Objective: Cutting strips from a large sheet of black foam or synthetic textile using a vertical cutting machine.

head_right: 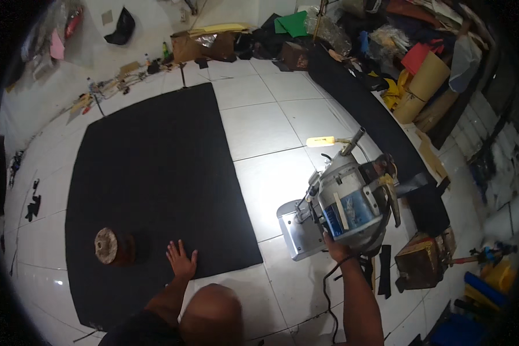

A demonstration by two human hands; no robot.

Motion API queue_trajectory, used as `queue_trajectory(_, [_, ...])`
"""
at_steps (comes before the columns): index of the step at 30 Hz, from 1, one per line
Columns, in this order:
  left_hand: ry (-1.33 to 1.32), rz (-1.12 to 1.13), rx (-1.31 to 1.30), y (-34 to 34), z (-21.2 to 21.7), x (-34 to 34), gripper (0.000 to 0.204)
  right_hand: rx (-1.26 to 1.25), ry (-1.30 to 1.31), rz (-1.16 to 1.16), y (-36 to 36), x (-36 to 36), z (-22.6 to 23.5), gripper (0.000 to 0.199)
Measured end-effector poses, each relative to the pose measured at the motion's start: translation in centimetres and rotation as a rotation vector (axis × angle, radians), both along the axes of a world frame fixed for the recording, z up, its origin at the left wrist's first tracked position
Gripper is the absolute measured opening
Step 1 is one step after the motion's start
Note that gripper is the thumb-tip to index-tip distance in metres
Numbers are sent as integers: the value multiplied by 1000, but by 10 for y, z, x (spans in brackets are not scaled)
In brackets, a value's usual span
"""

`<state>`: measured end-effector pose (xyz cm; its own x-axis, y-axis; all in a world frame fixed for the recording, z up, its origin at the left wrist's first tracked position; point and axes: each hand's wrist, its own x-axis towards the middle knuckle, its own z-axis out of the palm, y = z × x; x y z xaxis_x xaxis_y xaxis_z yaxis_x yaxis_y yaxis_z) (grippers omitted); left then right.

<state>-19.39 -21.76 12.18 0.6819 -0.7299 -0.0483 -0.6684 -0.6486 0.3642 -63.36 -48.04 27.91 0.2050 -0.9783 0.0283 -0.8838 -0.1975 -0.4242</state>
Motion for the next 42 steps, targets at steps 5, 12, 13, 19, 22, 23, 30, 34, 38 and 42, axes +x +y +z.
queue_trajectory(5, [-42,26,31,-4,-6,-4,78,-49,167,73,-29,20,10,65])
queue_trajectory(12, [-41,16,83,-15,-8,-3,79,-209,254,-41,-83,53,-8,64])
queue_trajectory(13, [-23,10,93,-16,-8,-7,79,-232,293,-34,-90,49,-11,62])
queue_trajectory(19, [-35,16,139,-13,-6,-3,81,-52,171,3,-129,95,3,59])
queue_trajectory(22, [-91,2,151,-12,-23,1,83,-61,275,-3,-154,113,7,58])
queue_trajectory(23, [-237,6,169,-10,-27,0,77,-49,270,-5,-158,123,8,58])
queue_trajectory(30, [261,-319,221,-27,26,125,54,-21,183,64,-208,170,19,56])
queue_trajectory(34, [683,257,-163,-19,113,164,40,-145,106,184,-256,171,-6,61])
queue_trajectory(38, [264,259,-366,-75,226,122,38,1,102,105,-273,211,2,65])
queue_trajectory(42, [508,-76,-13,-127,182,7,48,34,181,38,-291,221,5,66])
